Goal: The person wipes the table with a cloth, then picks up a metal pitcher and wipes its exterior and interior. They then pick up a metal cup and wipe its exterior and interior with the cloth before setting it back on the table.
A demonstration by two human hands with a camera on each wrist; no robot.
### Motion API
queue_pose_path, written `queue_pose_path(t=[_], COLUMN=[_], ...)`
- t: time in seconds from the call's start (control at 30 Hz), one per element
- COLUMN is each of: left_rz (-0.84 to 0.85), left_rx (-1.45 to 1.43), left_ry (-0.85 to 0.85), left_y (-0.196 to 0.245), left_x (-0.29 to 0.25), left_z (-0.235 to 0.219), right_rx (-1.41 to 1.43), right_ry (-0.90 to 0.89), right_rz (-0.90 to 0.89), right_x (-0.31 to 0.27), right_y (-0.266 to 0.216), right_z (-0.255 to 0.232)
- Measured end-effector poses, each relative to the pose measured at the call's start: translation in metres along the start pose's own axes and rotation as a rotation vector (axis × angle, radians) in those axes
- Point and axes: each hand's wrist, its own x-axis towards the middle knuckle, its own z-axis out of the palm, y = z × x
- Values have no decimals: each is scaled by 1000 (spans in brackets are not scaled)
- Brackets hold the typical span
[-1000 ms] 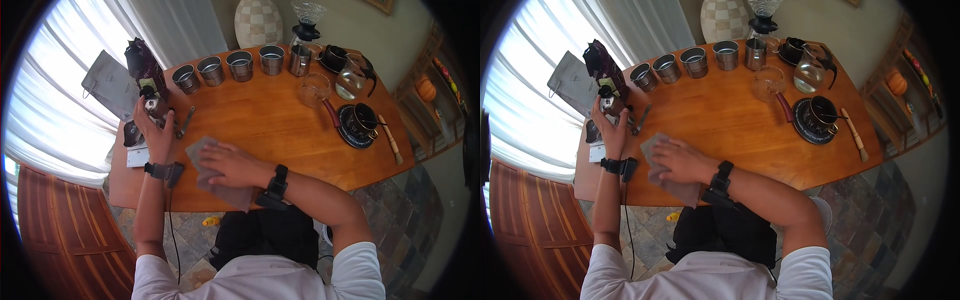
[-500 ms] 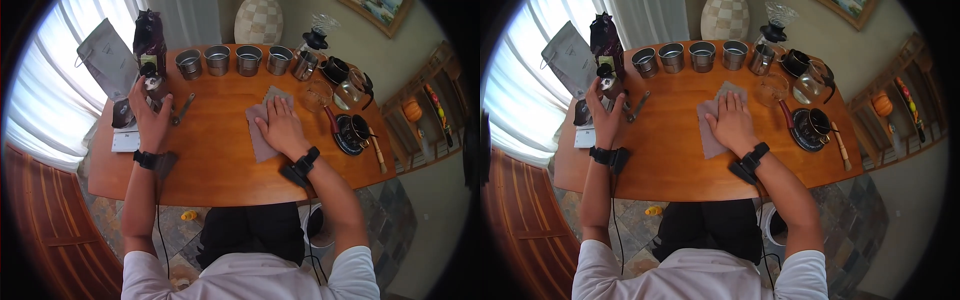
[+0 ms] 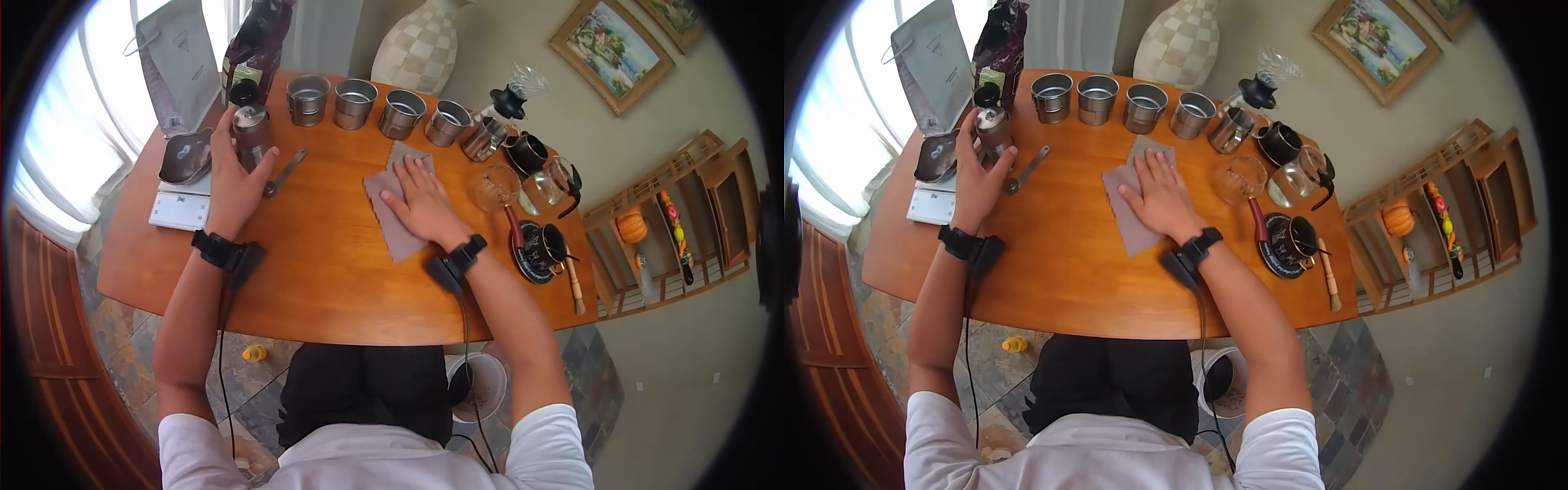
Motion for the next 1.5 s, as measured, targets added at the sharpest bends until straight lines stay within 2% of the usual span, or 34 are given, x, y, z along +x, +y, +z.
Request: queue_pose_path(t=[0.07,0.1,0.23,0.3,0.33,0.4,0.43,0.5,0.53,0.57,0.6,0.63,0.7,0.83,0.87,0.93,1.0,1.07,1.1,1.17,1.2,1.27,1.43,1.5], left_rz=[-30,-31,-67,-67,-65,-56,-47,-52,-60,-54,11,73,72,89,88,121,95,68,83,96,86,74,54,52], left_rx=[-45,-44,-101,-101,-101,-78,-52,-1,50,49,95,141,165,183,182,184,190,195,203,213,229,247,256,251], left_ry=[8,2,6,1,-6,2,11,11,10,13,38,64,71,100,104,113,108,104,107,115,104,96,95,103], left_y=[2,3,0,-2,-2,-2,-1,2,4,4,3,2,8,15,15,16,19,22,22,22,22,21,21,21], left_x=[0,0,1,2,2,1,0,-1,-1,-2,-2,-2,-1,-3,-3,-3,-4,-4,-4,-4,-4,-4,-5,-4], left_z=[1,0,1,0,1,2,1,-1,-2,-1,-1,-1,-3,-3,-2,-4,-5,-5,-5,-6,-7,-7,-7,-8], right_rx=[-53,-69,-147,-59,-59,-10,-10,133,130,230,329,327,580,1007,937,796,523,247,245,-62,-63,-186,-365,-353], right_ry=[33,45,68,51,51,80,83,103,109,134,157,159,-136,69,178,304,368,357,354,172,174,-68,-222,-220], right_rz=[192,225,201,45,51,-92,-90,-262,-262,-379,-497,-500,-260,149,190,397,421,478,470,458,452,472,535,531], right_x=[19,25,25,15,10,2,-2,-10,-17,-22,-24,-25,-33,-7,10,36,68,76,78,82,85,88,95,96], right_y=[7,7,-24,-53,-66,-89,-99,-115,-120,-125,-128,-131,-125,-65,-33,2,80,100,110,126,132,138,154,163], right_z=[4,10,21,17,19,23,23,19,17,15,12,1,-28,-72,-80,-122,-136,-164,-171,-176,-176,-172,-149,-144])
